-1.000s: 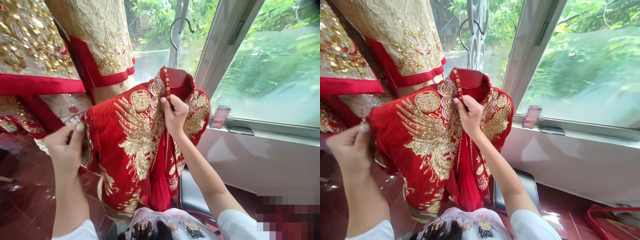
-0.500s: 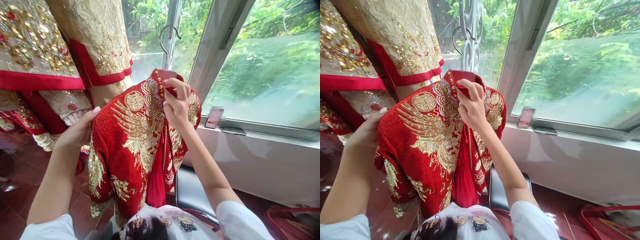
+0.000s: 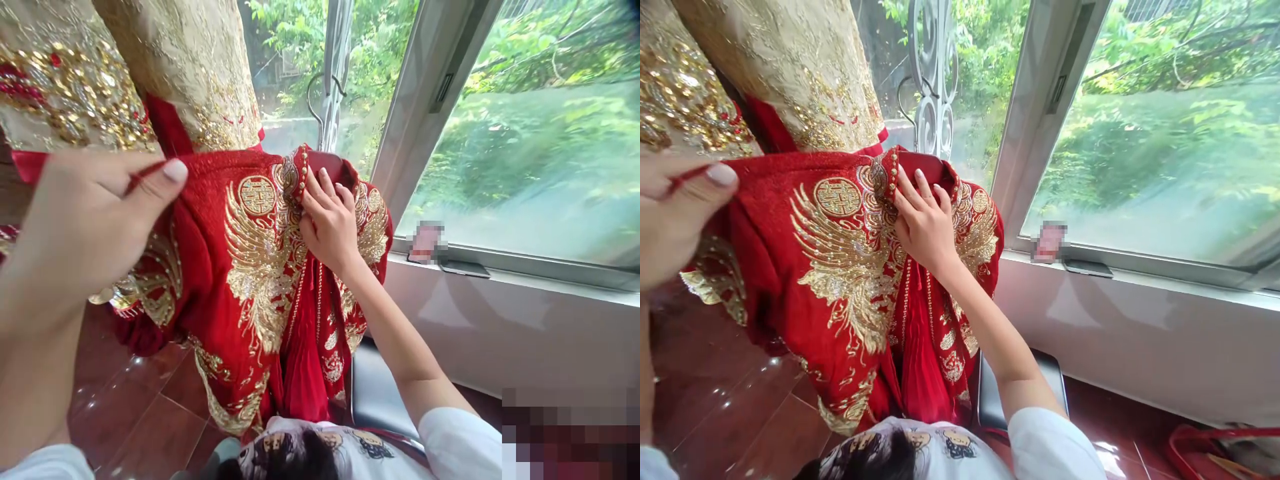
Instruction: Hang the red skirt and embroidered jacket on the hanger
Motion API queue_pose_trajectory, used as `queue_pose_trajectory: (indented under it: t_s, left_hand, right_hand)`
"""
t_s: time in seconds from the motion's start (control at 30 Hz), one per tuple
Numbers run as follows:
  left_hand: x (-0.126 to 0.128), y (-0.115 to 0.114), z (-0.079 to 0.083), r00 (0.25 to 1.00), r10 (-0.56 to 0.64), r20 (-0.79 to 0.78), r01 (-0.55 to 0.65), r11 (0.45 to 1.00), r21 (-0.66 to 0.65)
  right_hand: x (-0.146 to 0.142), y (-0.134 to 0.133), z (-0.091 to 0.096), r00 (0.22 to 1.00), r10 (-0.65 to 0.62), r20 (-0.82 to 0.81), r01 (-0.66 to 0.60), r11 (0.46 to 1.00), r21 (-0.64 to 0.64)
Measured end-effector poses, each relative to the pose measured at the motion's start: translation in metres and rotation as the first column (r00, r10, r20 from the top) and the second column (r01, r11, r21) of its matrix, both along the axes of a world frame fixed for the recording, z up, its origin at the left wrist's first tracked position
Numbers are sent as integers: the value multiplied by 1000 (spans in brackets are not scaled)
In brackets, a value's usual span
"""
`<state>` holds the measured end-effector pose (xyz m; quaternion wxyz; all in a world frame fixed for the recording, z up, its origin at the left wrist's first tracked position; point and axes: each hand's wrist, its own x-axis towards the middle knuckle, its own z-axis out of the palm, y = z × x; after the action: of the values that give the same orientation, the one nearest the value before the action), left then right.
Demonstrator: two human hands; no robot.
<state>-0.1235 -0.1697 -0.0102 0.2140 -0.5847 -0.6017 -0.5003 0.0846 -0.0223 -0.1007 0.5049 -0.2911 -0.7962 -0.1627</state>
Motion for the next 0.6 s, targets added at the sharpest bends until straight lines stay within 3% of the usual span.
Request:
queue_pose_trajectory:
  t_s: [0.1,0.2,0.27,0.37,0.43,0.5,0.6]
  left_hand:
    - [13,-4,-28,953,-59,-297,5,984,-180]
    - [10,12,-55,964,37,-264,-105,963,-248]
    - [-1,28,-63,984,57,-168,-108,944,-310]
    - [-27,52,-59,989,-139,48,145,870,-471]
    - [-45,67,-56,922,-340,187,387,760,-522]
    - [-58,81,-57,836,-469,284,546,662,-513]
    - [-71,105,-69,773,-513,373,634,647,-423]
  right_hand:
    - [-4,-2,0,1000,1,0,-1,1000,-9]
    - [2,-4,6,999,20,46,-19,999,-27]
    - [15,-2,13,997,41,70,-37,998,-50]
    - [42,6,27,1000,6,8,-5,997,-83]
    - [53,9,33,998,-45,-52,40,995,-96]
    - [50,6,34,993,-78,-90,69,993,-92]
    - [22,-9,22,985,-127,-113,116,988,-102]
